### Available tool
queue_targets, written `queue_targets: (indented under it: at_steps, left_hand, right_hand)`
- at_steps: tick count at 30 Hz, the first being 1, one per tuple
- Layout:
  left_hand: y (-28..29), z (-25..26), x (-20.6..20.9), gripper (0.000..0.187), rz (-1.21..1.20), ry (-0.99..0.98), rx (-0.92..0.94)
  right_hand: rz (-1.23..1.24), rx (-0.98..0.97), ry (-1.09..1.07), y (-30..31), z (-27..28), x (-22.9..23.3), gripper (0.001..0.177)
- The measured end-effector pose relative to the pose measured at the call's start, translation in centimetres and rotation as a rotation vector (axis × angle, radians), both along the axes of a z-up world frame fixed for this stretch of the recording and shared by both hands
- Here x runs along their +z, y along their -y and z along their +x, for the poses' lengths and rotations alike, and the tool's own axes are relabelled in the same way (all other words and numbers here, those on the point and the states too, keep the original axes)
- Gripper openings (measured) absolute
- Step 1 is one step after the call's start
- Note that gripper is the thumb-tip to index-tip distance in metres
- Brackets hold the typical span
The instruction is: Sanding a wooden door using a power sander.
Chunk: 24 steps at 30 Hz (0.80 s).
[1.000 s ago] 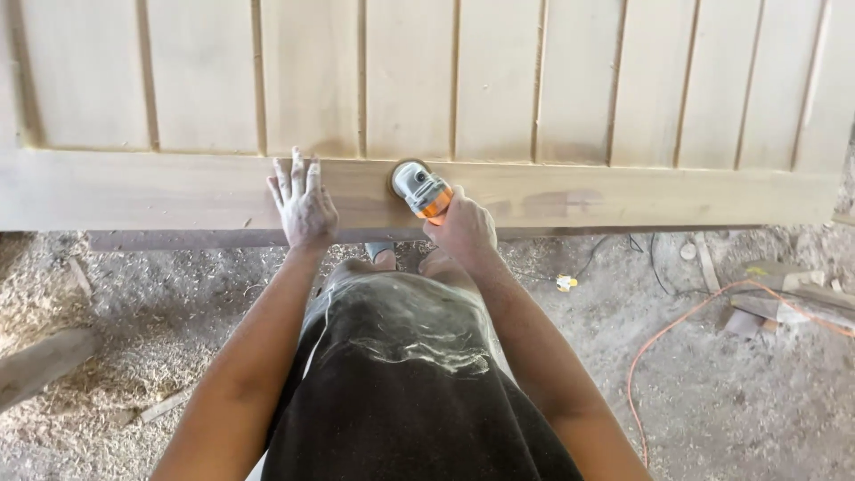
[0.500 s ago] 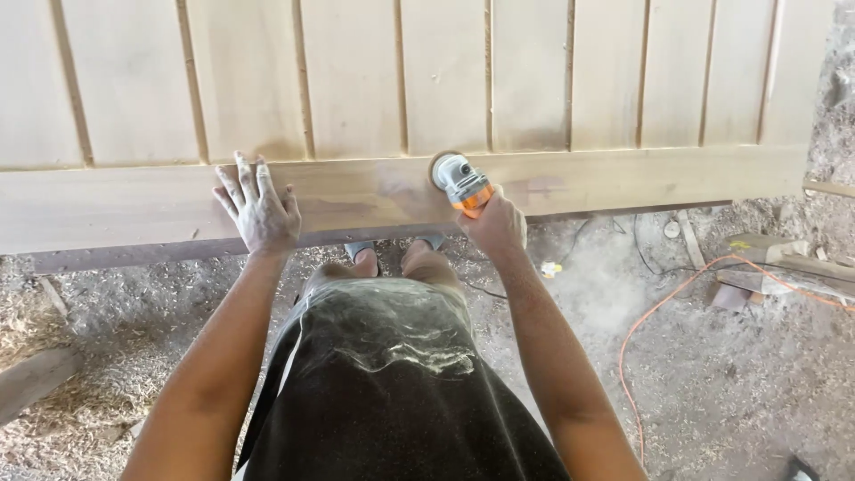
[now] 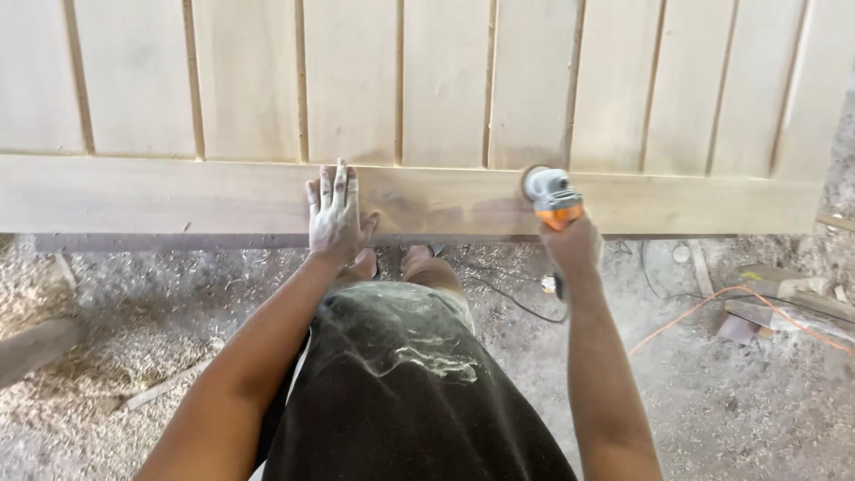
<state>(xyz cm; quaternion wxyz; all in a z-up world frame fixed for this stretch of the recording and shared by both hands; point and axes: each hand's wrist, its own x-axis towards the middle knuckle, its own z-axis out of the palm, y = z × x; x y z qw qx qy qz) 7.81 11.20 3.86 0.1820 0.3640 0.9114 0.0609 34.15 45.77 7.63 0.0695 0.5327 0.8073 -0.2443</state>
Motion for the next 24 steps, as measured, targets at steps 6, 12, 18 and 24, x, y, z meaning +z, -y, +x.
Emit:
queue_targets:
  at_steps: [6, 12, 18, 24]
  left_hand:
    - [2.3, -2.5, 1.0, 0.093, 0.068, 0.025, 0.03]
    - [8.9, -6.7, 0.9, 0.094, 0.089, -0.014, 0.148]
    - [10.5, -7.3, -0.5, 0.086, 0.057, -0.014, 0.081]
    - [12.8, -9.9, -0.9, 0.067, 0.228, -0.04, -0.013]
  right_hand:
    - [0.115, 0.016, -0.379, -1.9, 3.2, 0.3, 0.047]
    - [-0.058, -0.361, -0.434, 1.7, 3.3, -1.1, 0.039]
    - [0.019, -0.043, -0.381, 12.4, -4.2, 0.0, 0.043]
    - [-0.044, 0.044, -0.059, 21.6, -12.2, 0.8, 0.053]
